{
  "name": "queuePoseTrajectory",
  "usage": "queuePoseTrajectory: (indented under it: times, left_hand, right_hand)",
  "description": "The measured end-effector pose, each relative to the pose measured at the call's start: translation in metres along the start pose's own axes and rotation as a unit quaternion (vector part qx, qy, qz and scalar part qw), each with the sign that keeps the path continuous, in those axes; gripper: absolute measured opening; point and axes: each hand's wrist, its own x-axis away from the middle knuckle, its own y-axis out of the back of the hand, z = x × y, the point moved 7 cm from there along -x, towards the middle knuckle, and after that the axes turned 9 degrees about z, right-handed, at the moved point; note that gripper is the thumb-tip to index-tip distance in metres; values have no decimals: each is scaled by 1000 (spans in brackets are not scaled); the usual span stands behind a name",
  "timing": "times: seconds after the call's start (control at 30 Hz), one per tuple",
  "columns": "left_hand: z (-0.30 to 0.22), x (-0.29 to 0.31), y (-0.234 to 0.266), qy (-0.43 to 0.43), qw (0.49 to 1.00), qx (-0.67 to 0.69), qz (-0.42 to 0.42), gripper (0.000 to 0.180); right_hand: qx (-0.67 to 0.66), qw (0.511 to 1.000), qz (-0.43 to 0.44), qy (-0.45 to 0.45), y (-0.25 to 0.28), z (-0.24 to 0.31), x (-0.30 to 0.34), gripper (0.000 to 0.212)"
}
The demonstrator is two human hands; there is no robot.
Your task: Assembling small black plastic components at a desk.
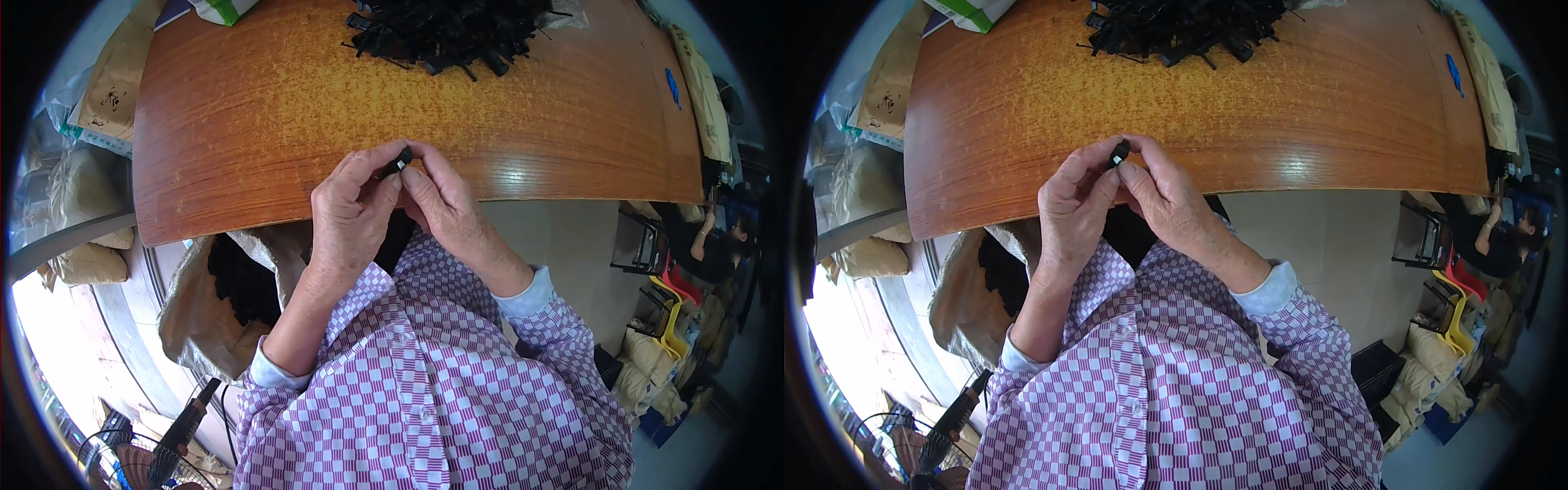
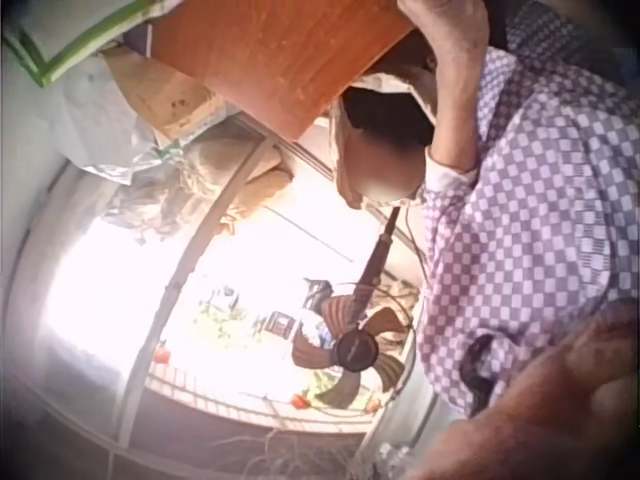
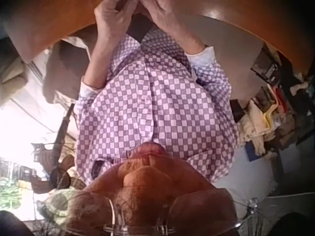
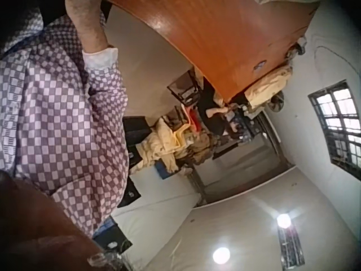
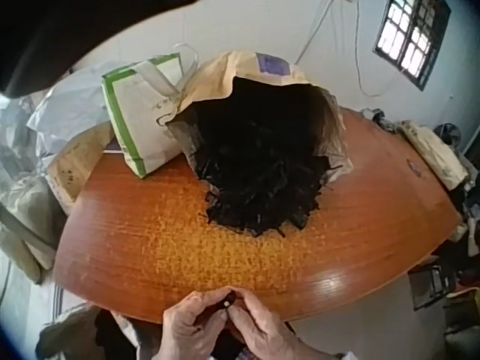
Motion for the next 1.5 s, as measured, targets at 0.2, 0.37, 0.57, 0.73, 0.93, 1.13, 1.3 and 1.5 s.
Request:
queuePoseTrajectory:
  times: [0.2, 0.37, 0.57, 0.73, 0.93, 1.13, 1.3, 1.5]
  left_hand:
    - [-2, -6, -8, 22, 999, 42, 15, 30]
    - [-40, -8, -23, -76, 963, -260, 5, 30]
    - [-43, -18, -39, -87, 915, -391, 37, 28]
    - [-37, -24, -34, -69, 986, -151, 32, 31]
    - [-15, -24, -25, 66, 968, 233, 60, 32]
    - [-11, -16, -37, 91, 950, 281, 98, 35]
    - [-12, -12, -32, 78, 960, 241, 119, 39]
    - [-18, -5, -25, 46, 990, 49, 123, 44]
  right_hand:
    - [1, 1000, -4, -10, 10, 1, 4, 28]
    - [22, 999, -31, 11, 19, -1, 7, 28]
    - [-44, 997, -55, 26, 31, -11, 5, 27]
    - [139, 980, -64, 125, 52, 9, 10, 25]
    - [-74, 987, -57, 128, 54, 17, 20, 14]
    - [-157, 984, -9, 89, 54, 13, 0, 14]
    - [-150, 986, 66, 27, 46, 10, -3, 13]
    - [-27, 998, 46, 40, 28, 3, -7, 15]
